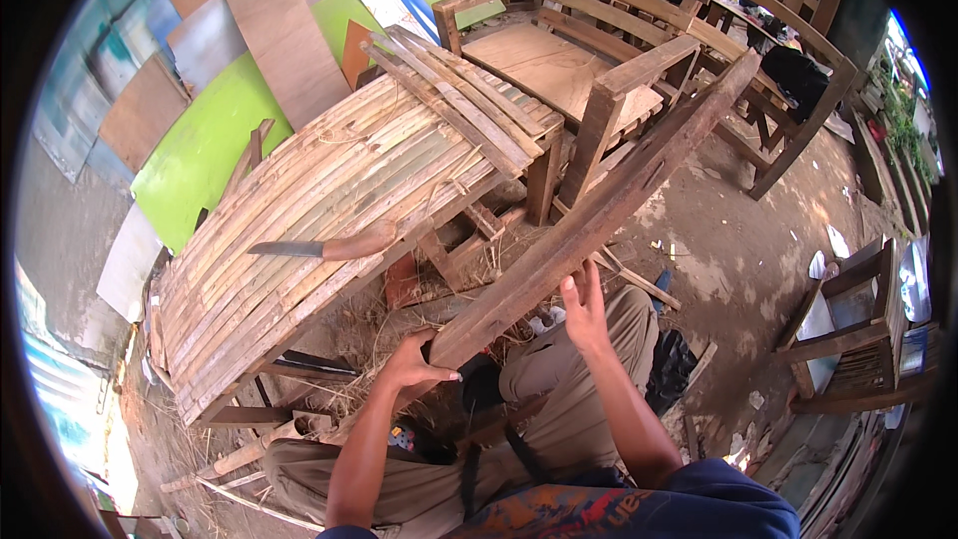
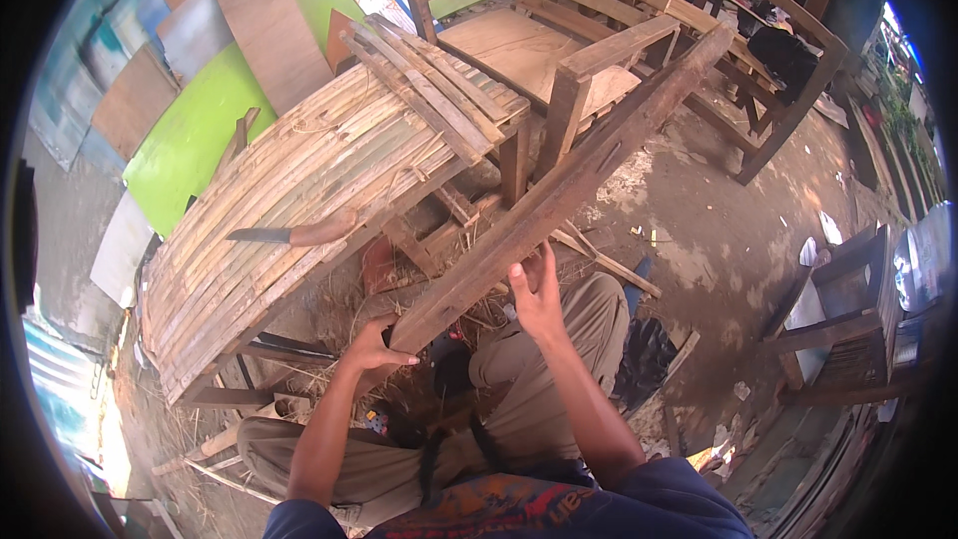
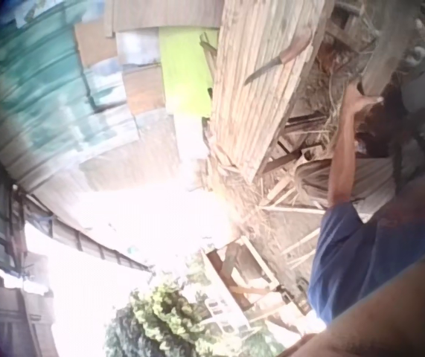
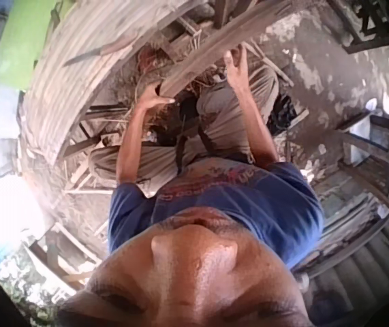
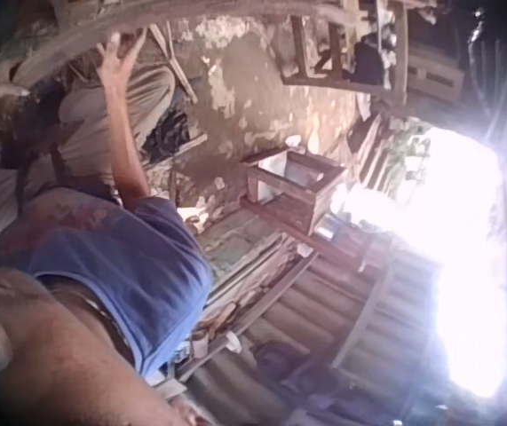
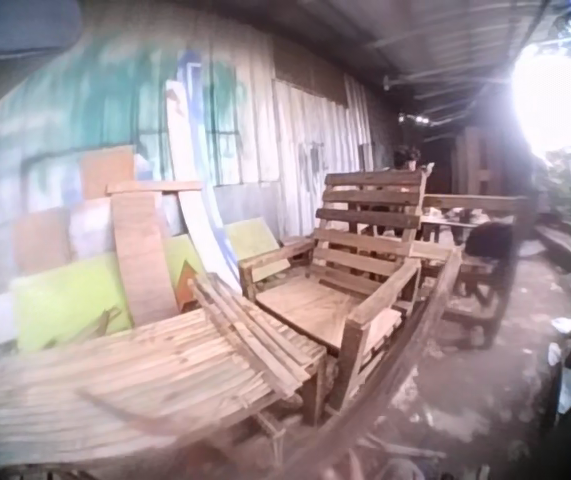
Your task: The person sits on the ground and uses a machete to split a thin wooden plank, then uses a hammer to drive a nail into a wooden beam. The person handles wooden planks and a wooden beam while working in a cluttered outdoor area.
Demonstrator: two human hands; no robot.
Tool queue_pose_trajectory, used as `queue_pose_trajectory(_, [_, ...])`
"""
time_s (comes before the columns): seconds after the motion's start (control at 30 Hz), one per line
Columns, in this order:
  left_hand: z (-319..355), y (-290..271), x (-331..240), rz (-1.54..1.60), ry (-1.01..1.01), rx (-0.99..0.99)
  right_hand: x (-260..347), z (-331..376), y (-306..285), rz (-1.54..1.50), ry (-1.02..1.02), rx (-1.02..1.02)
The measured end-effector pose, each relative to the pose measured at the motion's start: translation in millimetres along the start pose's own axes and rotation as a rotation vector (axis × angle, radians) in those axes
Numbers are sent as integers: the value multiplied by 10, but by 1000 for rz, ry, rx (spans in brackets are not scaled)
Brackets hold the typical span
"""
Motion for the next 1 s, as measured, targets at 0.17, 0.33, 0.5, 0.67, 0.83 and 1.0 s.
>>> queue_pose_trajectory(0.17, [-204,-172,68,49,-32,29,132,-444,506,60,-36,-109])
queue_pose_trajectory(0.33, [-284,-317,-99,155,-20,38,193,-745,673,110,-48,-140])
queue_pose_trajectory(0.5, [-374,-340,-140,151,-37,-26,46,-1071,695,217,5,-212])
queue_pose_trajectory(0.67, [-436,-207,53,235,-126,-70,-72,-1140,744,343,27,-260])
queue_pose_trajectory(0.83, [-429,-233,-83,116,-86,-168,-61,-1188,768,339,17,-235])
queue_pose_trajectory(1.0, [-534,-345,156,26,-178,-210,-232,-1301,865,343,3,-220])
Point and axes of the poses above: each hand's wrist, its own z-axis away from the middle knuckle, its own y-axis out of the palm, x = y × z, the point moved 2 cm from there along -z, towards the middle knuckle, and after that the axes turned 10 degrees about z, right-handed, at the moved point
